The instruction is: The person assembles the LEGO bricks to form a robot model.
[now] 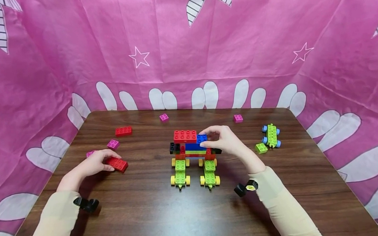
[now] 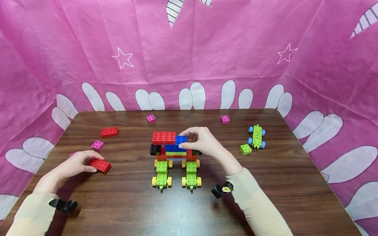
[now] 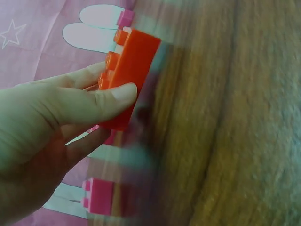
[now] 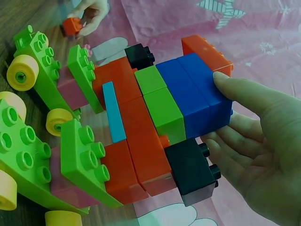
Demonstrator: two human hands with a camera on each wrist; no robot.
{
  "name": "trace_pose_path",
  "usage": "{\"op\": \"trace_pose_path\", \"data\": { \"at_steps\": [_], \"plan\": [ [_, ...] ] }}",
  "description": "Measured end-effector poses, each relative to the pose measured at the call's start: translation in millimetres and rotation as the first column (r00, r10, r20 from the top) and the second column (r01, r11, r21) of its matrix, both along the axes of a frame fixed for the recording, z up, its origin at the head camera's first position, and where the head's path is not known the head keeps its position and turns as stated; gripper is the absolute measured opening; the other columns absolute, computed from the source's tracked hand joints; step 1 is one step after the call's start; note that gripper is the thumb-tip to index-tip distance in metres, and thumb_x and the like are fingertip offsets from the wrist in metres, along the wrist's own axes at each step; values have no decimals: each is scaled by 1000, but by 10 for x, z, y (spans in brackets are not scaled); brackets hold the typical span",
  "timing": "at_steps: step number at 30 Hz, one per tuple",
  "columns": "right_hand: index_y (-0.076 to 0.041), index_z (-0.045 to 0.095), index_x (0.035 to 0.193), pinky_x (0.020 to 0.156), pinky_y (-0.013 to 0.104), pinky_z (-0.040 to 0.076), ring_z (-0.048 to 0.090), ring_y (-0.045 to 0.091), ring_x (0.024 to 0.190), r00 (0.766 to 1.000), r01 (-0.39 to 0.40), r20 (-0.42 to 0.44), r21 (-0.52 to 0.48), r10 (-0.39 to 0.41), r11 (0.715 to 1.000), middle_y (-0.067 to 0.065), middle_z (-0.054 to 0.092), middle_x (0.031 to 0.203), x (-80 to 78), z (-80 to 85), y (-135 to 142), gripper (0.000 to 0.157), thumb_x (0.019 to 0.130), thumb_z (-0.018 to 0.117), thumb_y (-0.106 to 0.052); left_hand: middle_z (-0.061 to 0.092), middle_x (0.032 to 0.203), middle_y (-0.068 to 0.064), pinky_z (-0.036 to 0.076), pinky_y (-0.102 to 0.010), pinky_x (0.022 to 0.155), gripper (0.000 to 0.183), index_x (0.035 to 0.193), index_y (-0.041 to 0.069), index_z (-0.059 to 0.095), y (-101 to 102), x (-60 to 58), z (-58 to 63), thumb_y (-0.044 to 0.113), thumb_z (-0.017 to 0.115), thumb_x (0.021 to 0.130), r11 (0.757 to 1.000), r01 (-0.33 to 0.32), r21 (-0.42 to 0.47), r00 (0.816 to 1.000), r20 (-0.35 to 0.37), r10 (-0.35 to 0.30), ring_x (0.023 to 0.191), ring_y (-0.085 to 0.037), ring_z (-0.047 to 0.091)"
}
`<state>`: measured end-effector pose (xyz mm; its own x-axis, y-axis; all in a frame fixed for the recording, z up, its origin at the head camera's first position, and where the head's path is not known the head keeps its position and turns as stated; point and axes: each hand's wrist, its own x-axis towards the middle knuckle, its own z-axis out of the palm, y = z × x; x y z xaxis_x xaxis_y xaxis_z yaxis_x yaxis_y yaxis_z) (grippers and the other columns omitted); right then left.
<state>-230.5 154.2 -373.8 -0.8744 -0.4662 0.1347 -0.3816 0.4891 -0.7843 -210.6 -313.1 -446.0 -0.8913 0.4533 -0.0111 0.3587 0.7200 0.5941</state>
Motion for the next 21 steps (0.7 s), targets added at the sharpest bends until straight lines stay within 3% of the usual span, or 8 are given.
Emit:
{"op": "trace_pose_path", "data": {
  "at_steps": [4,12,21],
  "plan": [
    [-10,71,110,76,33,56,63,21,88,1000,-5,-6,7,5,1000,6,71,101,-4,13,1,33,81,78,-24,66,111,-14,48,-31,85,36,111,5,69,55,-27,61,10,79,77,1000,0,19,1000,-5,0,100,-22,57],
    [-10,70,112,78,34,56,64,21,89,1000,-13,-22,34,13,999,6,71,103,7,36,1,34,82,78,-24,67,111,-9,47,-38,89,39,114,6,68,314,-125,258,14,80,78,999,-10,39,998,-67,13,102,-23,57],
    [-9,67,117,81,39,56,65,23,94,999,-31,-32,38,33,999,8,70,111,16,40,6,41,81,78,-26,67,110,-15,47,-46,88,40,116,1,66,732,-230,588,12,78,80,993,-11,118,974,-225,37,99,-26,59]
  ]
}}
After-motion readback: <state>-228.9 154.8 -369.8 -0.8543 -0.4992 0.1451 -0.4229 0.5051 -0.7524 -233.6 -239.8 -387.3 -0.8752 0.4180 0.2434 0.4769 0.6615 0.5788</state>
